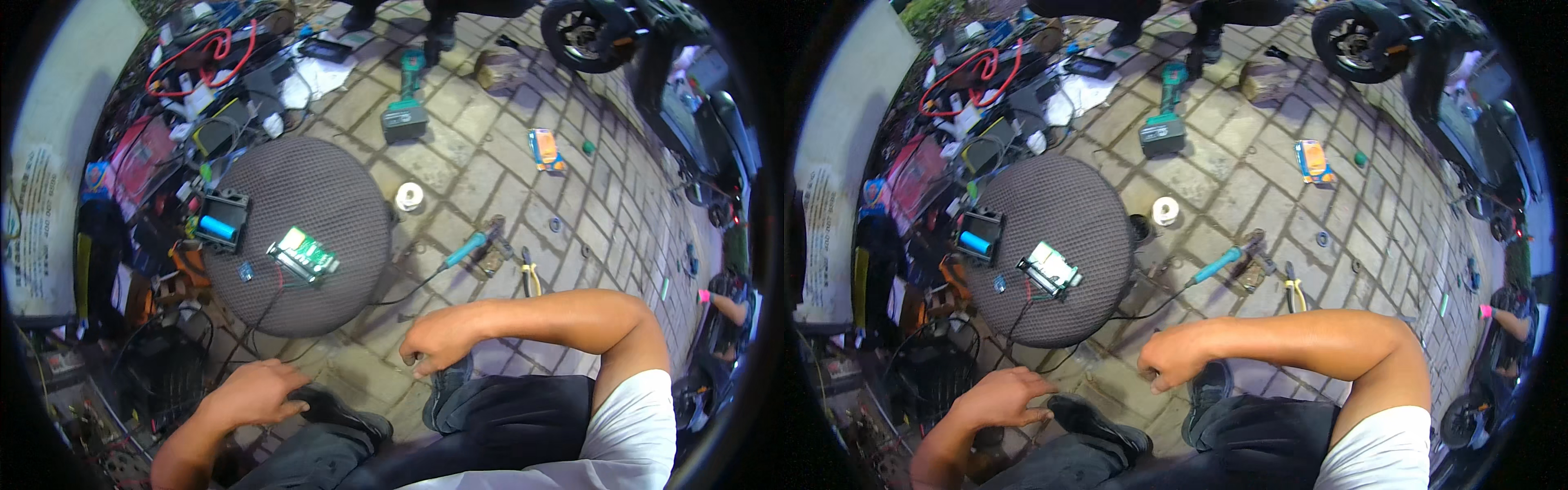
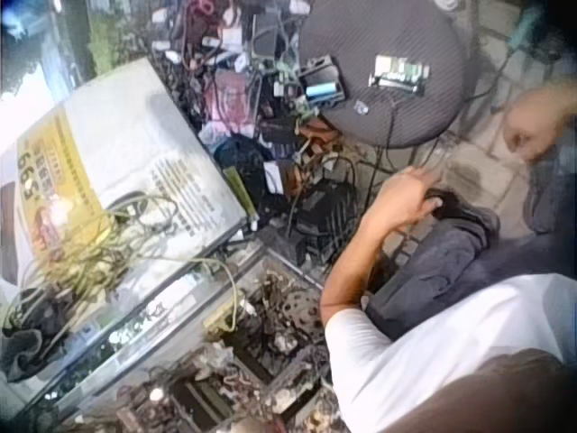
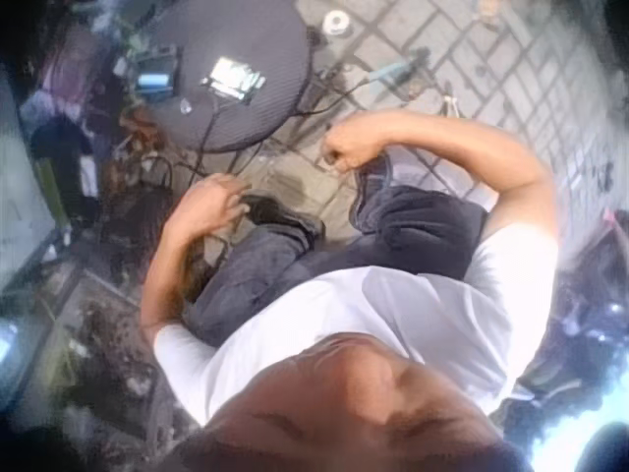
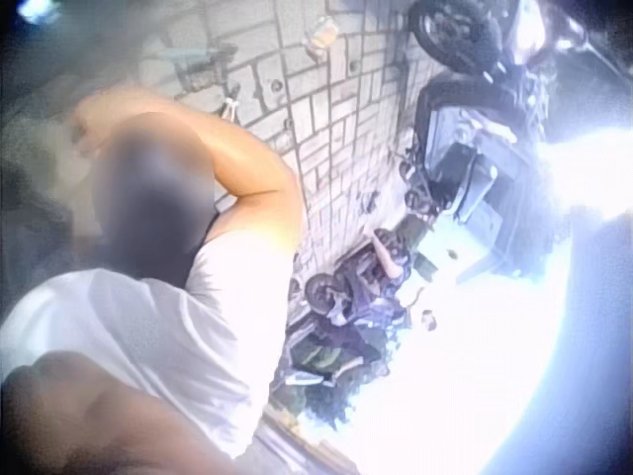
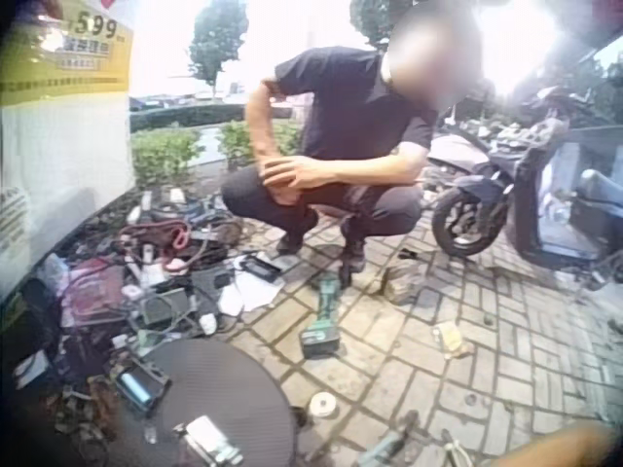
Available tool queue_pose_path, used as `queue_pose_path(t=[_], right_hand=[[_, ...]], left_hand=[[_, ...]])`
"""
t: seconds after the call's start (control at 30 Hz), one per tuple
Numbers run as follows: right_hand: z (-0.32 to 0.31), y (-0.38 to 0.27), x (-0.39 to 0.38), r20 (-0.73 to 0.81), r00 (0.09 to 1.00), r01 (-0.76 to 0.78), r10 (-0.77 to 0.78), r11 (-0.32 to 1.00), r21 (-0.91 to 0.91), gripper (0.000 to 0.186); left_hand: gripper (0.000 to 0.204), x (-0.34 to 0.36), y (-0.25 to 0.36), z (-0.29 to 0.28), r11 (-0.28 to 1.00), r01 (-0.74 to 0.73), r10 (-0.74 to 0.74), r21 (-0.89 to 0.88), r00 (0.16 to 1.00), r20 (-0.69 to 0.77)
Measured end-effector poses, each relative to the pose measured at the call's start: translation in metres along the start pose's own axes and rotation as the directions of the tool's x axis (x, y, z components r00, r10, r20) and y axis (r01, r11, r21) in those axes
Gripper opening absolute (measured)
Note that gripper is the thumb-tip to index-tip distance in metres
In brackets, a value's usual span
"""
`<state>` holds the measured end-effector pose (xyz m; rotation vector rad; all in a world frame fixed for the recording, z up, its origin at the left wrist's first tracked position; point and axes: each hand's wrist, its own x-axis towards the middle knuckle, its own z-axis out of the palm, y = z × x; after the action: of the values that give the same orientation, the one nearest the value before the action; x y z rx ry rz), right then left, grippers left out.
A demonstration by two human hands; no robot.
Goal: The person solders wires and a small blue circuit board onto a green PCB using a soldering iron and solder wire. The person holds the PCB steady, applies solder to connection points, and briefly inspects the work.
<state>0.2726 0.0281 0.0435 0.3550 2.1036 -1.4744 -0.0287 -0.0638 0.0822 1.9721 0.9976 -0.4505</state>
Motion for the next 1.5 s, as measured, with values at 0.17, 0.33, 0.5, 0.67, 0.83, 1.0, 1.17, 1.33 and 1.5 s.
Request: queue_pose_path(t=[0.17, 0.33, 0.5, 0.67, 0.83, 1.0, 1.17, 1.33, 1.5], right_hand=[[0.039, 0.037, -0.041, -0.042, 0.995, -0.084, 0.088, 0.992, 0.094, 0.036], [0.085, 0.075, -0.093, -0.33, 0.878, -0.192, 0.346, 0.887, 0.419, 0.036], [0.124, 0.103, -0.078, -0.485, 0.685, 0.003, 0.544, 0.663, 0.748, 0.035], [0.142, 0.113, -0.02, -0.534, 0.68, 0.161, 0.502, 0.609, 0.777, 0.035], [0.154, 0.118, -0.006, -0.416, 0.776, 0.164, 0.474, 0.484, 0.859, 0.028], [0.145, 0.11, 0.007, -0.362, 0.796, 0.128, 0.485, 0.45, 0.884, 0.025], [0.143, 0.105, 0.011, -0.311, 0.808, 0.067, 0.5, 0.447, 0.892, 0.025], [0.142, 0.106, 0.014, -0.337, 0.788, 0.076, 0.515, 0.461, 0.884, 0.022], [0.141, 0.119, -0.006, -0.427, 0.699, 0.18, 0.574, 0.437, 0.881, 0.02]], left_hand=[[0.043, 0.004, -0.002, 0.002, 0.993, -0.05, 0.041, -0.104, 0.996, -0.081], [0.04, 0.016, 0.0, -0.01, 0.99, -0.031, 0.022, -0.14, 0.998, -0.065], [0.038, 0.034, 0.003, -0.007, 0.989, -0.091, 0.078, -0.119, 0.991, -0.108], [0.039, 0.032, 0.009, -0.005, 0.986, 0.001, -0.01, -0.168, 0.998, -0.057], [0.042, 0.041, 0.01, -0.006, 0.987, -0.077, 0.062, -0.14, 0.992, -0.111], [0.038, 0.031, 0.014, -0.013, 0.982, 0.019, -0.038, -0.187, 0.994, -0.101], [0.041, 0.018, 0.008, 0.009, 0.978, 0.032, -0.065, -0.204, 0.986, -0.155], [0.026, 0.014, -0.007, 0.002, 0.936, 0.174, -0.307, -0.307, 0.828, -0.469], [0.026, 0.035, -0.049, -0.027, 0.892, 0.198, -0.453, -0.407, 0.355, -0.818]])
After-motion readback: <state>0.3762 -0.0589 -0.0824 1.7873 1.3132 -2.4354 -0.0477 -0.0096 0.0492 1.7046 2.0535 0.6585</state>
